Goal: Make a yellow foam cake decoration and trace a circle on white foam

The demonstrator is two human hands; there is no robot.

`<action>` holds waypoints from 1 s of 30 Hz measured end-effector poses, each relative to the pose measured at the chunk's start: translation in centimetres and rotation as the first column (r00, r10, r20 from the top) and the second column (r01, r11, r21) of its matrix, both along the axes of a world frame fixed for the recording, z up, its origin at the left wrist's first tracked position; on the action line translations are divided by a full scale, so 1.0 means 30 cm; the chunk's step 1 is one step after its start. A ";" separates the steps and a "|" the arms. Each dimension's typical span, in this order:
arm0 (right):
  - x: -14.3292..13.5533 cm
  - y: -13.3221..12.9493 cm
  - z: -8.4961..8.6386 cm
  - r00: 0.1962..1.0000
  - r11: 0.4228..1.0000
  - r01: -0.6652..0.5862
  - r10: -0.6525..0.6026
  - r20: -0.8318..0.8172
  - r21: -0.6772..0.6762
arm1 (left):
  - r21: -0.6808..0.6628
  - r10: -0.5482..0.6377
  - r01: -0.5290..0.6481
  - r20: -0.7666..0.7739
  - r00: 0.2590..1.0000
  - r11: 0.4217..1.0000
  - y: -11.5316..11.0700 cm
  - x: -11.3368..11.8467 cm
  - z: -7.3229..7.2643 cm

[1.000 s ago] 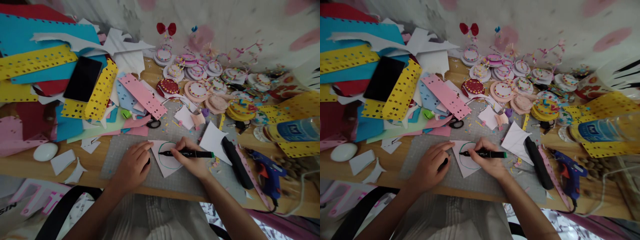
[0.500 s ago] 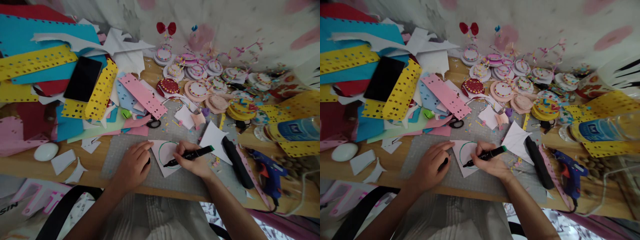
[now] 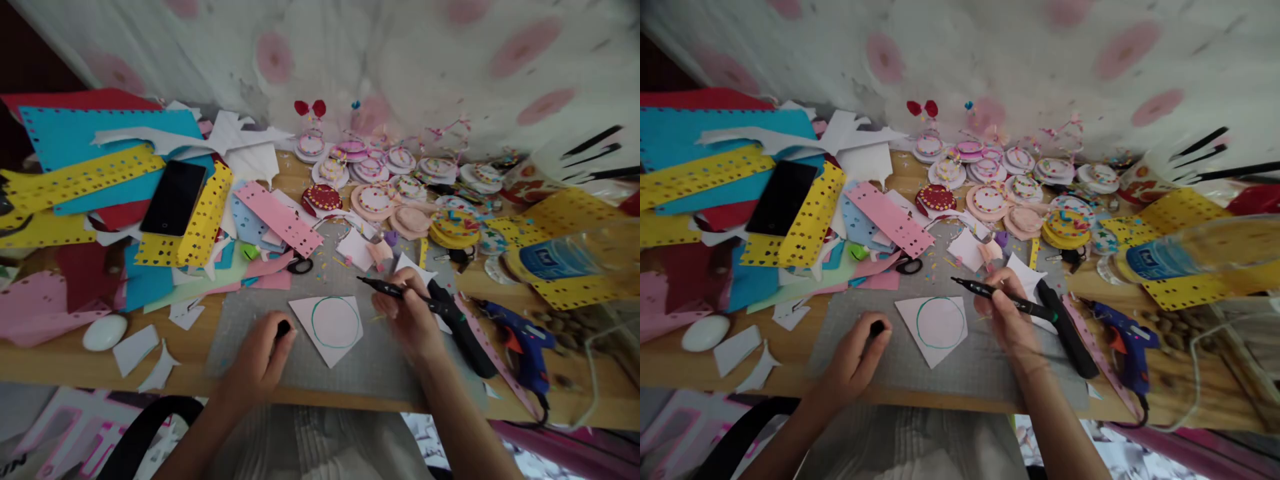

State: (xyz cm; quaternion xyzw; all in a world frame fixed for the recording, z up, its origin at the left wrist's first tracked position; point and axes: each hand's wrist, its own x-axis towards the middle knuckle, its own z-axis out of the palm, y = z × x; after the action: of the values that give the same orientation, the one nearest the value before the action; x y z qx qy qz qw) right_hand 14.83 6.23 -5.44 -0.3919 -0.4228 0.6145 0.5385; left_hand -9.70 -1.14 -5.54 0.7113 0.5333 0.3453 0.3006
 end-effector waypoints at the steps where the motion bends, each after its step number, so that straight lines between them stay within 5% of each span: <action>1: 0.008 -0.009 0.019 1.000 1.000 -0.009 0.009 -0.016 0.006 | -0.025 -0.013 0.013 0.006 1.000 1.000 0.004 0.009 0.012; 11: 0.041 -0.137 0.169 0.990 0.987 -0.144 0.144 -0.010 -0.071 | 0.054 -0.222 0.224 -0.039 0.974 0.973 0.039 0.120 0.145; 17: 0.025 -0.182 0.127 0.969 0.966 -0.243 0.247 0.032 -0.088 | 0.167 -0.299 0.358 -0.298 0.907 0.919 0.027 0.156 0.208; 21: -0.040 -0.237 0.096 0.986 0.988 -0.105 0.089 -0.141 -0.114 | 0.177 -0.322 0.426 -0.423 0.847 0.887 0.008 0.192 0.223; 24: -0.077 -0.279 0.100 0.967 0.996 0.044 -0.063 -0.245 -0.081 | 0.173 -0.355 0.460 -0.425 0.833 0.871 -0.009 0.215 0.218; 27: -0.081 -0.313 0.100 0.935 0.998 0.022 -0.040 -0.353 -0.056 | 0.276 -0.317 0.470 -0.454 0.833 0.839 -0.012 0.230 0.191; 30: -0.060 -0.330 0.067 0.926 1.000 0.003 -0.014 -0.378 -0.028 | 0.409 -0.277 0.529 -0.532 0.800 0.743 -0.003 0.241 0.163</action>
State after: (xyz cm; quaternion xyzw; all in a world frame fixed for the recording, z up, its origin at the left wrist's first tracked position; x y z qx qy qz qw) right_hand 13.03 -3.68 -3.42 -0.2752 -0.3009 0.6819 0.6072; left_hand -2.47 -1.22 -0.64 0.9252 0.2957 0.2361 0.0296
